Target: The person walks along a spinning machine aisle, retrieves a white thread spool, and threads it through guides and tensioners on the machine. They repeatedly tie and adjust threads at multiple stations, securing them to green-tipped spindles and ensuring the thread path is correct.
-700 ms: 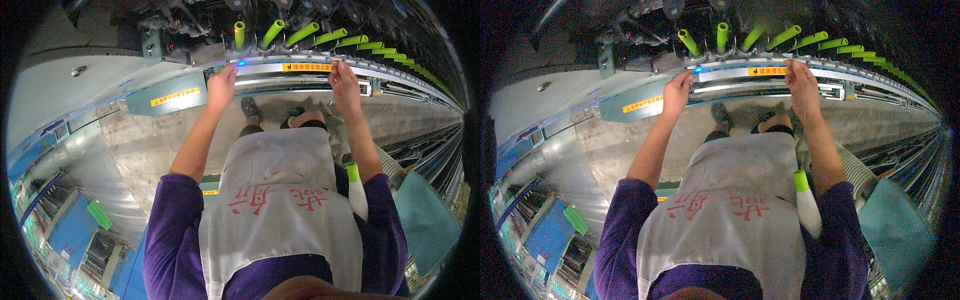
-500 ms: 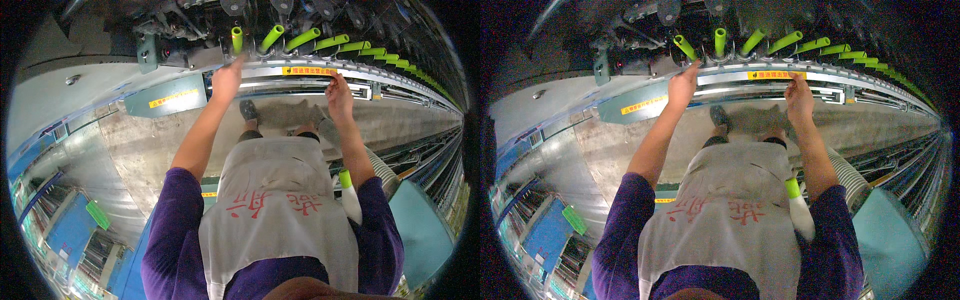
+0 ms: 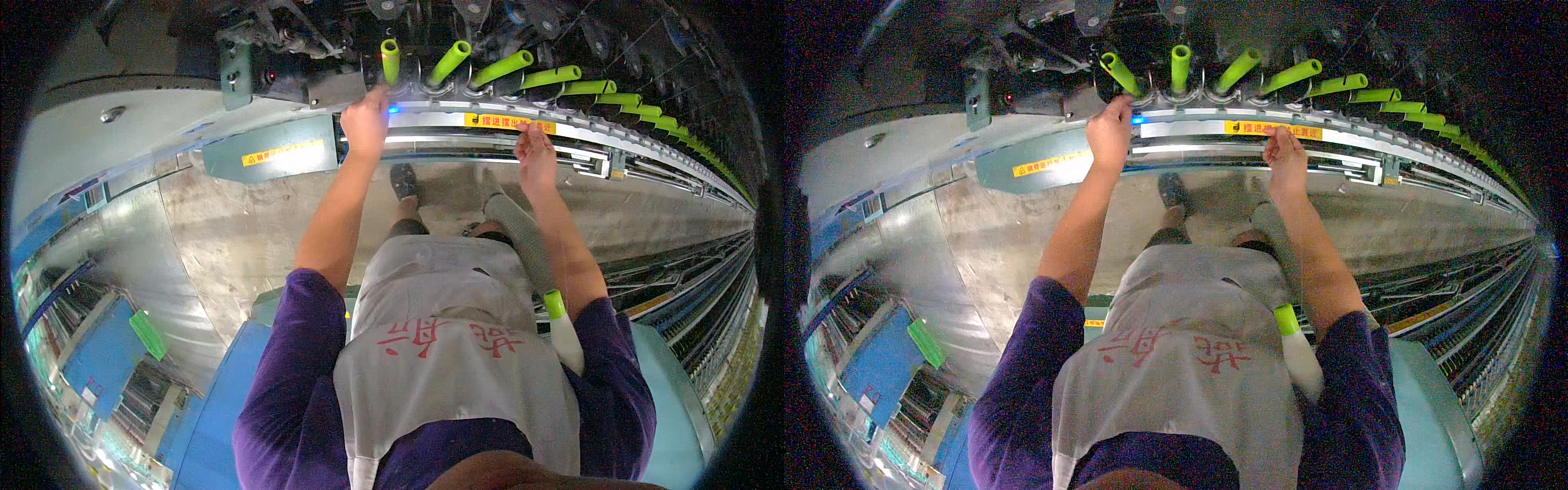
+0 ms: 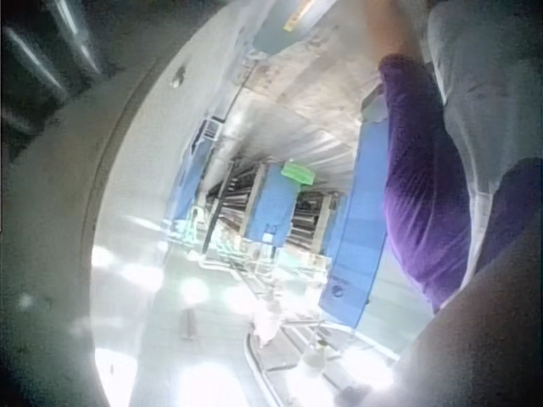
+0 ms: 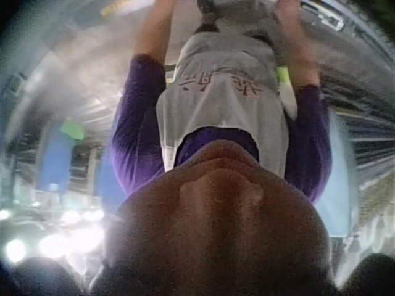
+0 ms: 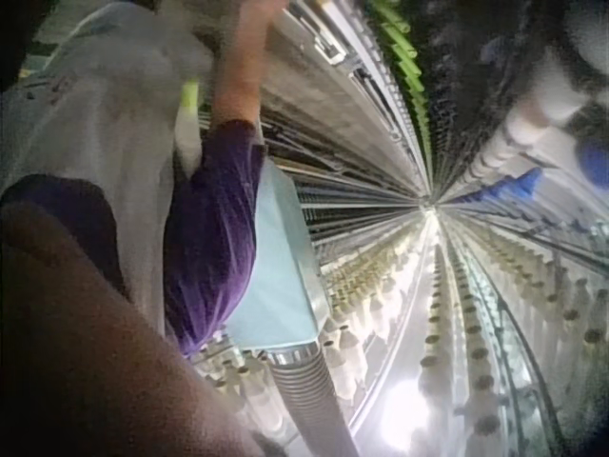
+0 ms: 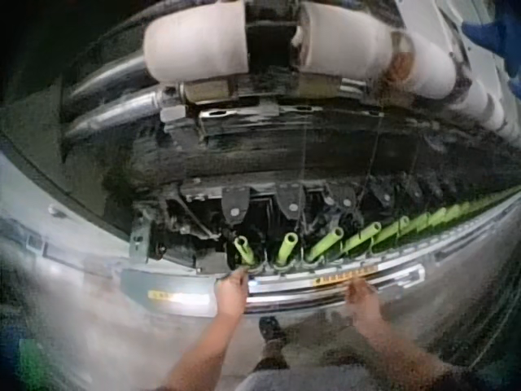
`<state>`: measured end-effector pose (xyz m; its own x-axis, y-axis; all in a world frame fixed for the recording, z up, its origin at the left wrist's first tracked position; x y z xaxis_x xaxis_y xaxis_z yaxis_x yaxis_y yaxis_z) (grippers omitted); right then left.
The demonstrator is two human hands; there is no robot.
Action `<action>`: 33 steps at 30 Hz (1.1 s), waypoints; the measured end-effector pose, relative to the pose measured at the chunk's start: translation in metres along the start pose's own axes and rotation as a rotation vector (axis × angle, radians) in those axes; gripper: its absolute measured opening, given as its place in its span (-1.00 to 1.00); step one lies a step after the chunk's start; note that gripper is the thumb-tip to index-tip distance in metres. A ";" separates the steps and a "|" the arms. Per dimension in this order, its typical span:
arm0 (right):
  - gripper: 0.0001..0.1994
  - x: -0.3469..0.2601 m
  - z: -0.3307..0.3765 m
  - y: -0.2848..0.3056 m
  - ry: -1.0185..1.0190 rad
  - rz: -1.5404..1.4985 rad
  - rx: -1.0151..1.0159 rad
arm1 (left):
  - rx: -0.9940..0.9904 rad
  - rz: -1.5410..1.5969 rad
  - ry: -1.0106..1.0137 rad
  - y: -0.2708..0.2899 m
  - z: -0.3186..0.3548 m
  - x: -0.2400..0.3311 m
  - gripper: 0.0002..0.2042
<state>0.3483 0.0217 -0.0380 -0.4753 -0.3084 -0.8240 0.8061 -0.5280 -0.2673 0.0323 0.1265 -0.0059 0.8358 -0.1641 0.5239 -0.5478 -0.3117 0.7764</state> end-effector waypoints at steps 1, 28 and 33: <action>-0.72 -0.008 -0.001 0.001 0.014 0.013 0.074 | 0.000 0.015 0.011 0.004 0.003 -0.001 -0.87; -0.89 -0.136 0.169 -0.163 0.656 0.952 -0.890 | -0.172 0.400 0.521 0.039 0.089 -0.027 -0.71; -0.89 -0.146 0.183 -0.170 0.654 0.926 -0.865 | -0.127 0.495 0.519 -0.011 0.064 -0.008 -0.54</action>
<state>0.2160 0.0114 0.2188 0.3866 0.2705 -0.8817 0.8017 0.3741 0.4663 0.0341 0.0715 -0.0413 0.3812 0.2174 0.8986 -0.8836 -0.2002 0.4232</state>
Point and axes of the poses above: each hand's wrist, its own z-axis away from the middle knuckle, its own y-axis out of the back of the hand, x = y × z, the point moved 10 cm from there along -z, towards the middle knuckle, and after that the axes turned 3 degrees about x, right-handed, at the moved point
